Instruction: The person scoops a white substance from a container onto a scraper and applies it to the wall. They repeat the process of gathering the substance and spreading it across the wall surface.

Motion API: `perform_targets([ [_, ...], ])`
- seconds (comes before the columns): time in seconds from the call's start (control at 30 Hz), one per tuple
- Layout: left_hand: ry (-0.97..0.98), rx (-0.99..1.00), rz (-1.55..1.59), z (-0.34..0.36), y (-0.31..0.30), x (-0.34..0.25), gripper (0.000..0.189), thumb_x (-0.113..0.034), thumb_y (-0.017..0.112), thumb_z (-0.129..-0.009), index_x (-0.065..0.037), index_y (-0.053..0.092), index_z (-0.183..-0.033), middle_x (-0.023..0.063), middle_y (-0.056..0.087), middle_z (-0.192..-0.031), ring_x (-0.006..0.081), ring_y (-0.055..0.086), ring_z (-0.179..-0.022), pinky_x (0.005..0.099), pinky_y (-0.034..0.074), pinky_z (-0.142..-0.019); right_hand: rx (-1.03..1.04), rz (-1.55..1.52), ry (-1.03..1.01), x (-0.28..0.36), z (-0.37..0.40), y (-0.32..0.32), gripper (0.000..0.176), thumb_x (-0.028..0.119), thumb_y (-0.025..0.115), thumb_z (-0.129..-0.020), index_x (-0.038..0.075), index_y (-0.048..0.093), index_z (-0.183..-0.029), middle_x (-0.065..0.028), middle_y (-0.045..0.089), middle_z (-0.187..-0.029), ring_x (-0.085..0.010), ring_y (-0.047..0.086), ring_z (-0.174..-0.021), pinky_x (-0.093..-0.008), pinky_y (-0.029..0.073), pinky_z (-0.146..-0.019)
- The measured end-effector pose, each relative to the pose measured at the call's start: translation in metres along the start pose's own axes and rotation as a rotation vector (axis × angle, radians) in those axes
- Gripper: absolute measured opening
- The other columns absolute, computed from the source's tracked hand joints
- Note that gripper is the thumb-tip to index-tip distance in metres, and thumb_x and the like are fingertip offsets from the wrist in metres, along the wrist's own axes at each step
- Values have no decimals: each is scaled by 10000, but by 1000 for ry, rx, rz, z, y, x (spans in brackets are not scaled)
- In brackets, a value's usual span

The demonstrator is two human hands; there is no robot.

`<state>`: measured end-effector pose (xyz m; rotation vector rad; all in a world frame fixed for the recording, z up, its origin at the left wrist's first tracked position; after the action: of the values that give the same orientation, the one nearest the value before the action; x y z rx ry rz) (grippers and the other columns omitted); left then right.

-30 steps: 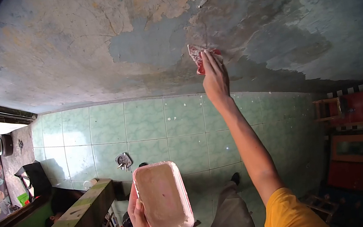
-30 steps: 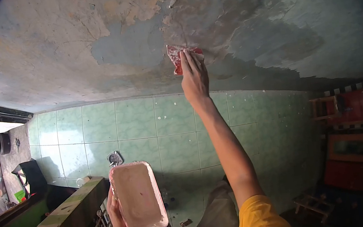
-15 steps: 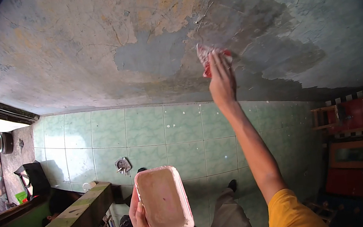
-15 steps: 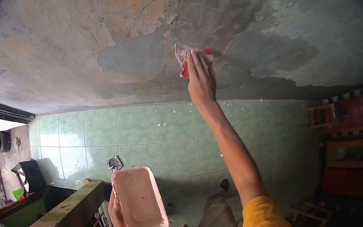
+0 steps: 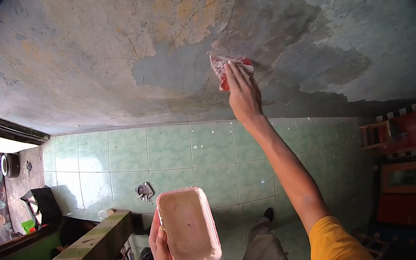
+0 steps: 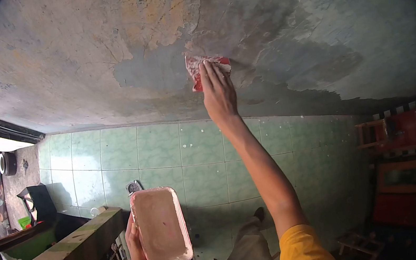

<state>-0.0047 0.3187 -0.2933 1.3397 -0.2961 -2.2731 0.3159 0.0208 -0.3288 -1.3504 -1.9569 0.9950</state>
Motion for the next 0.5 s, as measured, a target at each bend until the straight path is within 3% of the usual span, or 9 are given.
perform_targets([
  [0.13,7,10,-5,4,4,0,734,-351,571,-1017,76,303,-1551,159,453,-1533,233,460,-1392,369,359,-1157,-308,-3,-1,4,-63,-91,603,-95,545,-880,-7,463,-1471,-181,503,-1494,-337,494,-1376,-490,386,-1143],
  [0.17,10,15,-1,4,4,2,732,-351,569,-1018,76,304,-1550,159,454,-1532,232,462,-1390,369,362,-1155,-348,44,2,2,-76,-101,595,-57,529,-910,-4,430,-1494,-186,465,-1525,-346,446,-1417,-498,361,-1164],
  [0.3,19,27,-43,3,7,5,727,-352,565,-1022,77,307,-1548,158,459,-1527,230,466,-1385,365,375,-1146,-155,185,-7,-12,-64,-45,597,37,490,-968,9,343,-1546,-172,366,-1595,-360,342,-1480,-521,307,-1194],
  [0.33,27,33,-46,1,10,1,724,-351,563,-1023,77,307,-1548,158,463,-1523,229,470,-1380,365,379,-1142,-125,118,-3,-13,-48,-29,643,-18,500,-924,22,353,-1549,-170,367,-1603,-351,377,-1465,-485,322,-1183],
  [0.4,30,39,-50,4,16,-4,718,-347,559,-1026,77,308,-1548,158,470,-1516,229,480,-1371,363,388,-1136,-40,61,-9,-8,-24,-21,624,-42,509,-911,15,400,-1523,-169,420,-1570,-352,403,-1448,-475,332,-1177],
  [0.5,30,55,0,2,12,0,711,-342,557,-1028,74,309,-1549,160,482,-1502,226,496,-1354,360,399,-1126,-126,-85,-34,-15,-31,-40,594,-70,522,-892,2,463,-1479,-180,477,-1524,-357,439,-1419,-465,346,-1168],
])
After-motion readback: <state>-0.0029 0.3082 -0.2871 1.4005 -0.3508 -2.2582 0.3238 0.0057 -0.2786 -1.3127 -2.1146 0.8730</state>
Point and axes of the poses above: each hand's wrist, its own z-axis away from the middle knuckle, its own y-axis out of the palm, x = y × z, the point moved 1 cm from there along -z, towards the middle knuckle
